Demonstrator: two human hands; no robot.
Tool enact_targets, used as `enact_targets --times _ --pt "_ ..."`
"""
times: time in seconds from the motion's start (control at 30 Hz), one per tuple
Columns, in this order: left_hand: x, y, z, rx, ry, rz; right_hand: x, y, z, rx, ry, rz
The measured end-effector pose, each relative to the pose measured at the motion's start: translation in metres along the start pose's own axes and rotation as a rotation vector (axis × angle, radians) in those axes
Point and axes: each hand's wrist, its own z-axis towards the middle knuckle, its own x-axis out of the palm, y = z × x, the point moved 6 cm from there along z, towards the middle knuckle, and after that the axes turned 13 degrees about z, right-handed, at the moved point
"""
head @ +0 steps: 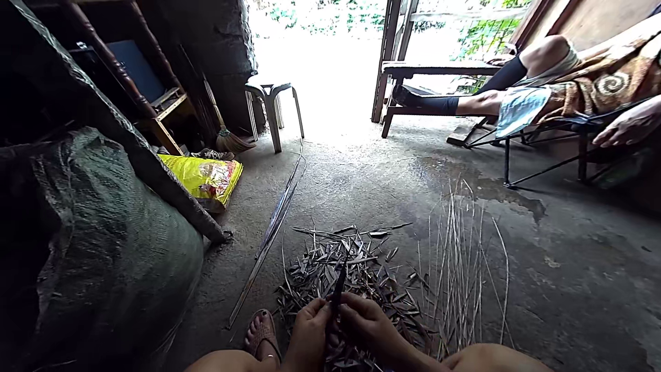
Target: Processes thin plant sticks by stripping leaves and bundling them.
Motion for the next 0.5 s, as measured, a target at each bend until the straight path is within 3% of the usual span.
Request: enact_targets --times 0.27,0.5 --pt "0.003 0.002 -0.002 -0.109 0.151 -0.207 -0.011 0.008 -0.002 -0.362 0.089 -0.586" --pt "0.007 0.004 -0.004 -0.123 0.219 -0.198 -0.023 0.008 0.001 -0.443 -0.142 -0.700"
